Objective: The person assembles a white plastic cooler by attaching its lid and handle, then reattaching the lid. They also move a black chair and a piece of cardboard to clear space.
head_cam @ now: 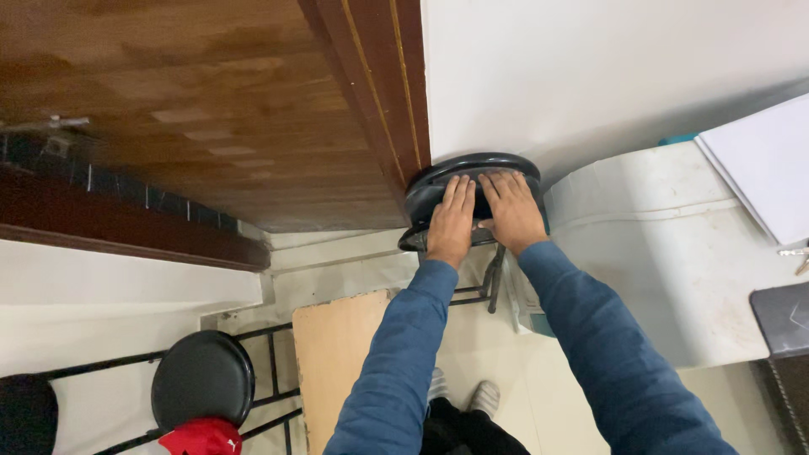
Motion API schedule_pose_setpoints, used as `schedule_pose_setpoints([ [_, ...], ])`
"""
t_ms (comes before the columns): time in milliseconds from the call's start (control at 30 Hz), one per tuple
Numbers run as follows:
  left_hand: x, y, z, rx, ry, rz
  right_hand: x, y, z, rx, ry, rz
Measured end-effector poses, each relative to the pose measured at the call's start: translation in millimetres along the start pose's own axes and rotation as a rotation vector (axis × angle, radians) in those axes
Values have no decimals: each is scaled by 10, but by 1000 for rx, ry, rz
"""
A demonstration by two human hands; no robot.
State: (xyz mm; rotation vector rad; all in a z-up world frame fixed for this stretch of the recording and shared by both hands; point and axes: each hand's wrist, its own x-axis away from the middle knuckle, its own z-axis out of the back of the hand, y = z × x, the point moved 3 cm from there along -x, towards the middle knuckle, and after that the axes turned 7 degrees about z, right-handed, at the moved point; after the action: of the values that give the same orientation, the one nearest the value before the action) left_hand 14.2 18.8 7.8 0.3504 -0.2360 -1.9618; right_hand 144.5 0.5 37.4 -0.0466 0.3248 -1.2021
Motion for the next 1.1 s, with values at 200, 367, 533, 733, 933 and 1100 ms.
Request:
schedule_pose_setpoints([
  [200, 410, 81, 194, 111, 3, 20, 229, -157, 44, -62, 145, -104],
  [367, 954, 144, 227, 269, 64, 152, 711, -283, 85, -365, 317, -267],
  [533, 1655, 298, 124, 475, 179, 312, 1264, -407, -181, -728, 331, -446],
  [733, 2268, 431, 93, 509, 254, 384, 1628, -621, -560, -947, 310, -420],
  [933, 2832, 451, 263, 475, 308, 428, 1965, -1054, -644, -1137, 297, -427],
  [1100, 3243, 502, 417, 516, 342, 420, 2245, -1392, -571, -1095, 265, -442],
])
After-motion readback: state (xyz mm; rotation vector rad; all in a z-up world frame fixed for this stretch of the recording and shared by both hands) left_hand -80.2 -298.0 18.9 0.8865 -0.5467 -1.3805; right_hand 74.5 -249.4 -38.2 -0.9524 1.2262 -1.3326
